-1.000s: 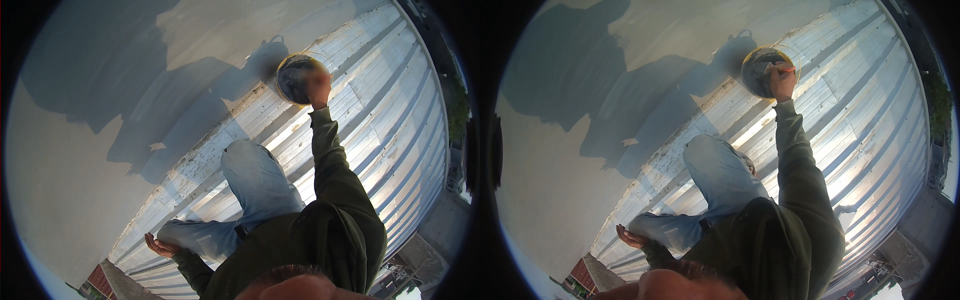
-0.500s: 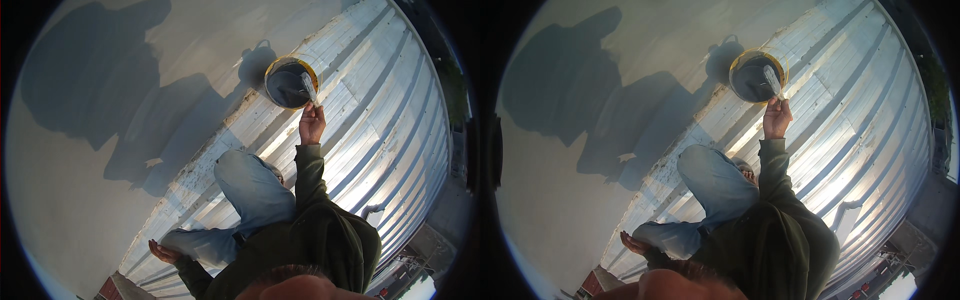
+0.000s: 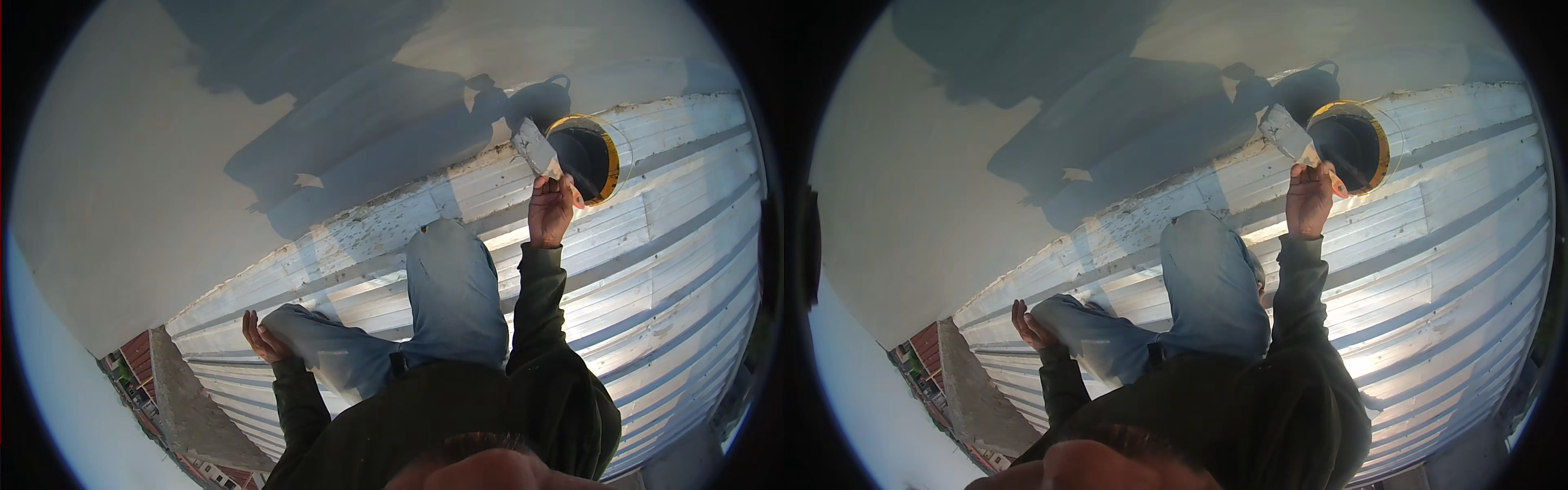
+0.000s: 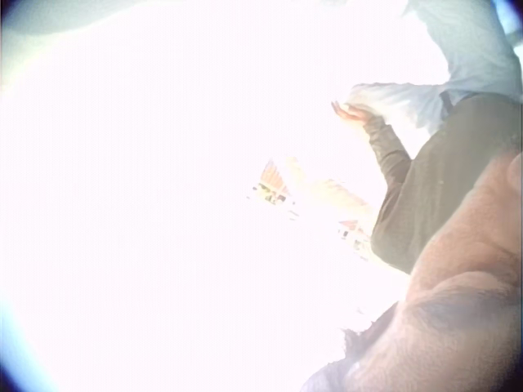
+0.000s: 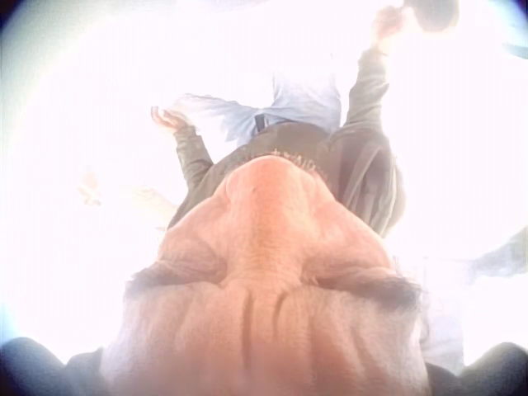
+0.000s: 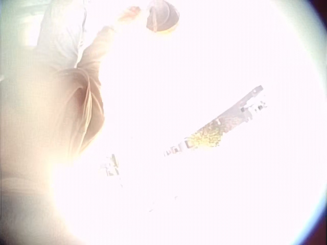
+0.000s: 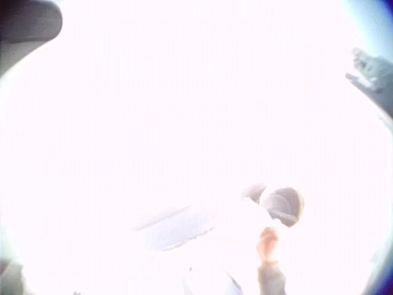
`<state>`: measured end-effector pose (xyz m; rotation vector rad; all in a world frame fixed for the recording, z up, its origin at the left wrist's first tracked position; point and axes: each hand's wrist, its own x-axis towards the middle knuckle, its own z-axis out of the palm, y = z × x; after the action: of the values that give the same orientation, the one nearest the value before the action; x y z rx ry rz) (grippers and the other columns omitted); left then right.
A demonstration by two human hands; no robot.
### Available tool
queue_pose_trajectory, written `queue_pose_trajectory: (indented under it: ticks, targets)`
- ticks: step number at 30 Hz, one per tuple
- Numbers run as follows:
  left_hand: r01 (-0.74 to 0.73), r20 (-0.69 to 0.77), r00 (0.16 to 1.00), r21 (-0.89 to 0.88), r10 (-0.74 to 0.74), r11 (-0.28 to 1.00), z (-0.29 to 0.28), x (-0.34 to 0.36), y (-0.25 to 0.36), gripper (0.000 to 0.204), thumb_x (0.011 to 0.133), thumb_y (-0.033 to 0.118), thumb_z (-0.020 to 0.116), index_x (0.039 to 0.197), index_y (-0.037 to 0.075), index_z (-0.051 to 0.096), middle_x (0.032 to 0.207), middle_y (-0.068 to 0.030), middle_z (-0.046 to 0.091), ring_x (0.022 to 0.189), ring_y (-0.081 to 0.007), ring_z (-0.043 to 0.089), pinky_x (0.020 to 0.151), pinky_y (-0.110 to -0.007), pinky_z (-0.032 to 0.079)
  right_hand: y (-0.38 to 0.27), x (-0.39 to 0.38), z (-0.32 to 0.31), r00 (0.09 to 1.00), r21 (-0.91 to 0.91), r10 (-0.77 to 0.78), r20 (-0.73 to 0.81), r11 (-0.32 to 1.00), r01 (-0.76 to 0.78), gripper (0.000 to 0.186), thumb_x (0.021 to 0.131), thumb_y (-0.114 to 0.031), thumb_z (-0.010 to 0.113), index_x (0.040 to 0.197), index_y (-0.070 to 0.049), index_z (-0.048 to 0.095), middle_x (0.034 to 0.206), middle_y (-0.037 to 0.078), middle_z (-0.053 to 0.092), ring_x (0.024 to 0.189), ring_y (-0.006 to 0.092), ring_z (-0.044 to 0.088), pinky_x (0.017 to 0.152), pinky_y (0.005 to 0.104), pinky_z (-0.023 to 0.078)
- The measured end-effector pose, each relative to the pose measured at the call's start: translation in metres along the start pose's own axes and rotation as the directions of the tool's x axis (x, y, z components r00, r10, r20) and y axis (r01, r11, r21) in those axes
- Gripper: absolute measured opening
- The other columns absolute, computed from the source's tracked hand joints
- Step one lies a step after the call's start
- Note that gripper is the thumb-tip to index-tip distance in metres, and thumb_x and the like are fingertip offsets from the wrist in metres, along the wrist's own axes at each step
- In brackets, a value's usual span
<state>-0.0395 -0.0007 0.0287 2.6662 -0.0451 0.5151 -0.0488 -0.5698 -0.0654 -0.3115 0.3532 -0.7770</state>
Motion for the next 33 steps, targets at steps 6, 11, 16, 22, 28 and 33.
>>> queue_pose_trajectory:
  ticks: [6, 11, 16, 22, 28, 33]
  targets:
    - [0.045, -0.022, 0.999, -0.024, -0.045, 0.999, -0.009, -0.006, 0.006, 0.052, 0.099, 0.038, 0.032, 0.120, -0.003, 0.056, 0.128, -0.0227, 0.050, 0.118, -0.0362, 0.049, 0.097, -0.046, 0.040, 0.145, 0.012, -0.003, 0.912, -0.628, 0.384, 0.148, 0.748, -0.213, 0.020, 0.088, -0.011, 0.065, 0.102, -0.004, 0.053, 0.093, 0.007, 0.059, 0.087, 0.0140, 0.060, 0.077, 0.0300, 0.052]
    - [0.086, -0.022, 0.996, 0.004, -0.086, 0.996, -0.016, -0.014, 0.004, 0.056, 0.099, 0.042, 0.031, 0.120, -0.003, 0.056, 0.128, -0.0231, 0.050, 0.118, -0.0361, 0.049, 0.097, -0.046, 0.040, 0.247, 0.008, -0.017, 0.814, -0.852, 0.439, 0.380, 0.509, 0.124, 0.017, 0.087, -0.011, 0.067, 0.096, -0.003, 0.056, 0.088, 0.003, 0.060, 0.080, 0.0093, 0.057, 0.071, 0.0237, 0.047]
    - [0.060, -0.048, 0.997, 0.037, -0.058, 0.997, -0.020, -0.016, 0.001, 0.062, 0.098, 0.047, 0.030, 0.119, -0.005, 0.057, 0.127, -0.0236, 0.050, 0.118, -0.0368, 0.049, 0.098, -0.048, 0.039, 0.195, 0.036, -0.009, 0.889, -0.859, 0.155, 0.430, 0.372, 0.351, 0.013, 0.087, -0.011, 0.065, 0.094, -0.002, 0.060, 0.086, 0.005, 0.063, 0.080, 0.0119, 0.060, 0.072, 0.0257, 0.049]
    - [0.037, -0.056, 0.998, 0.032, -0.035, 0.999, -0.023, -0.014, 0.007, 0.061, 0.099, 0.044, 0.028, 0.119, -0.005, 0.057, 0.126, -0.0245, 0.051, 0.118, -0.0374, 0.049, 0.099, -0.048, 0.039, 0.071, 0.098, 0.016, 0.880, -0.895, -0.166, 0.444, -0.041, 0.444, 0.007, 0.086, -0.008, 0.062, 0.091, -0.004, 0.059, 0.088, 0.010, 0.062, 0.077, 0.0224, 0.063, 0.070, 0.0307, 0.051]
    - [0.032, -0.062, 0.998, 0.059, -0.028, 0.998, -0.022, -0.013, 0.010, 0.061, 0.099, 0.044, 0.027, 0.118, -0.005, 0.057, 0.126, -0.0254, 0.051, 0.117, -0.0380, 0.050, 0.098, -0.048, 0.039, 0.147, 0.061, 0.015, 0.649, -0.608, 0.040, 0.760, -0.309, 0.731, 0.029, 0.070, -0.004, 0.068, 0.097, -0.010, 0.057, 0.098, 0.012, 0.060, 0.089, 0.0346, 0.057, 0.077, 0.0428, 0.049]
    - [0.021, -0.061, 0.998, 0.083, -0.016, 0.996, -0.027, -0.013, 0.015, 0.062, 0.100, 0.045, 0.026, 0.115, -0.007, 0.057, 0.124, -0.0260, 0.052, 0.116, -0.0382, 0.051, 0.098, -0.048, 0.040, 0.263, -0.024, 0.019, 0.522, -0.586, 0.371, 0.768, 0.079, 0.807, 0.037, 0.066, -0.007, 0.070, 0.100, -0.014, 0.057, 0.103, 0.010, 0.057, 0.094, 0.0308, 0.058, 0.079, 0.0398, 0.051]
